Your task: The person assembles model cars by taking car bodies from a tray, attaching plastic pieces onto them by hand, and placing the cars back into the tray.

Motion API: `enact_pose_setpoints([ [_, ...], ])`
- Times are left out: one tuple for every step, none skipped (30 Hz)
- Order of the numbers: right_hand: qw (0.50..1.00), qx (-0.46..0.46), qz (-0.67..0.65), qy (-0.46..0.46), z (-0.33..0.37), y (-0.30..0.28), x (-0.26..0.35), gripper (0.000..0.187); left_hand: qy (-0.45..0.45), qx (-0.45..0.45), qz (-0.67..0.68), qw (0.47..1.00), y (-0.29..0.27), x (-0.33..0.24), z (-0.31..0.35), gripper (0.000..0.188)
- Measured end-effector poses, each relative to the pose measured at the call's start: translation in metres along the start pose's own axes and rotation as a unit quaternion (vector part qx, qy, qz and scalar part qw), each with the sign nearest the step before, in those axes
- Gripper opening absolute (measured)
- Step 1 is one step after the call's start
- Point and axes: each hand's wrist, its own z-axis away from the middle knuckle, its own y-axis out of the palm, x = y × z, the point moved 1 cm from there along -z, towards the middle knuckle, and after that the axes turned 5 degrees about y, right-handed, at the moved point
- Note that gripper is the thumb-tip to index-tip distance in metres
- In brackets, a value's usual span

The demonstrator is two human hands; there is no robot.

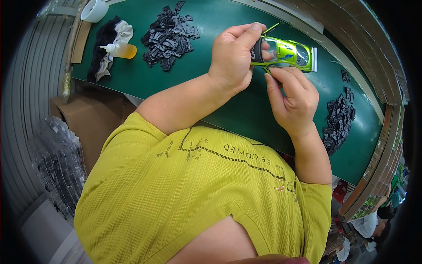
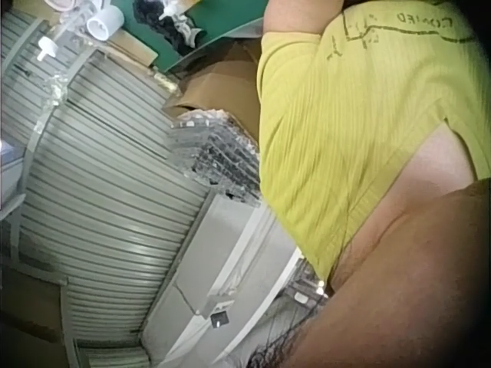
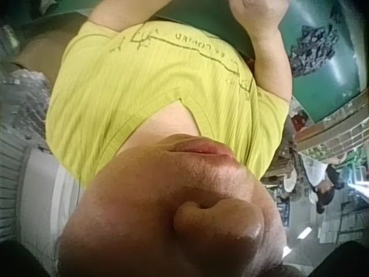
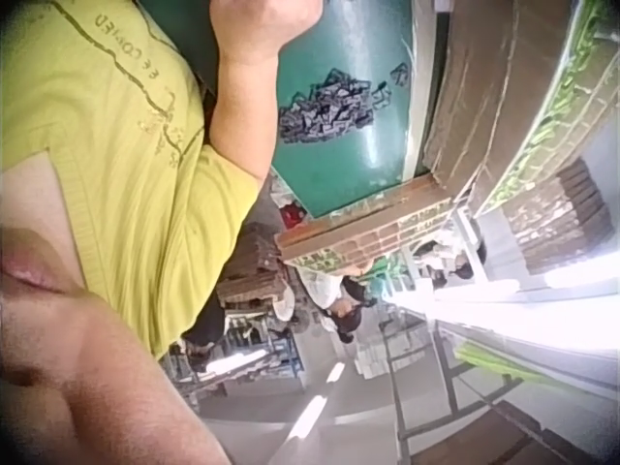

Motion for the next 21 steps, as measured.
enact_pose_setpoints([
  [0.999, 0.018, 0.016, -0.021, -0.001, 0.000, 0.001, 0.013, 0.014, 0.003, -0.013, 1.000, -0.002, 0.003, 0.000, 0.024],
  [0.999, 0.019, 0.015, -0.021, 0.000, -0.001, 0.000, 0.013, 0.027, 0.006, -0.025, 0.999, -0.003, 0.004, 0.000, 0.024],
  [0.999, 0.032, 0.022, -0.023, 0.001, -0.002, -0.001, 0.013, 0.027, 0.007, -0.025, 0.999, -0.003, 0.004, 0.000, 0.024],
  [0.998, 0.045, 0.029, -0.025, 0.002, -0.003, -0.001, 0.013, 0.024, 0.009, -0.023, 0.999, -0.003, 0.004, 0.000, 0.024],
  [0.998, 0.045, 0.030, -0.025, 0.002, -0.003, -0.002, 0.013, 0.020, 0.011, -0.022, 0.999, -0.002, 0.003, 0.001, 0.024],
  [0.999, 0.038, 0.005, -0.010, 0.001, -0.002, -0.005, 0.013, 0.021, 0.011, -0.022, 0.999, -0.002, 0.002, 0.001, 0.024],
  [0.999, 0.032, -0.020, 0.004, 0.001, -0.001, -0.007, 0.014, 0.014, 0.012, -0.011, 1.000, -0.002, -0.001, 0.001, 0.024],
  [0.999, 0.032, -0.019, 0.004, 0.002, -0.001, -0.009, 0.014, 0.007, 0.012, -0.001, 1.000, -0.001, -0.002, 0.000, 0.024],
  [1.000, 0.014, -0.009, -0.004, 0.002, -0.002, -0.010, 0.015, 0.008, 0.012, -0.001, 1.000, -0.003, -0.003, 0.000, 0.024],
  [1.000, -0.005, 0.001, -0.011, 0.002, -0.002, -0.010, 0.016, -0.011, 0.021, 0.004, 1.000, -0.005, -0.002, -0.001, 0.025],
  [1.000, -0.004, 0.000, -0.012, 0.003, -0.003, -0.010, 0.016, -0.030, 0.030, 0.010, 0.999, -0.006, -0.001, -0.001, 0.026],
  [1.000, -0.001, 0.011, -0.002, 0.004, -0.006, -0.008, 0.017, -0.029, 0.030, 0.010, 0.999, -0.006, -0.002, -0.001, 0.026],
  [1.000, 0.003, 0.021, 0.009, 0.005, -0.009, -0.007, 0.018, -0.043, 0.026, 0.009, 0.999, -0.005, -0.004, 0.000, 0.026],
  [1.000, 0.003, 0.022, 0.009, 0.005, -0.011, -0.006, 0.018, -0.056, 0.021, 0.008, 0.998, -0.004, -0.005, 0.001, 0.026],
  [0.999, 0.009, 0.034, -0.002, 0.004, -0.014, -0.005, 0.017, -0.056, 0.023, 0.009, 0.998, -0.003, -0.006, 0.002, 0.026],
  [0.999, 0.014, 0.047, -0.013, 0.004, -0.016, -0.004, 0.017, -0.065, 0.025, 0.003, 0.998, -0.001, -0.007, 0.002, 0.026],
  [0.999, 0.014, 0.048, -0.013, 0.004, -0.017, -0.004, 0.017, -0.074, 0.028, -0.002, 0.997, 0.000, -0.007, 0.002, 0.025],
  [0.998, 0.007, 0.054, -0.031, 0.004, -0.017, -0.002, 0.017, -0.073, 0.027, -0.002, 0.997, -0.001, -0.007, 0.002, 0.025],
  [0.997, 0.000, 0.059, -0.049, 0.004, -0.017, -0.001, 0.017, -0.073, 0.031, -0.013, 0.997, -0.001, -0.006, 0.001, 0.026],
  [0.997, 0.002, 0.057, -0.050, 0.003, -0.017, 0.000, 0.017, -0.073, 0.035, -0.024, 0.996, -0.002, -0.006, 0.001, 0.027],
  [0.996, -0.010, 0.059, -0.063, 0.002, -0.018, 0.003, 0.018, -0.074, 0.035, -0.023, 0.996, -0.003, -0.006, 0.001, 0.027],
])
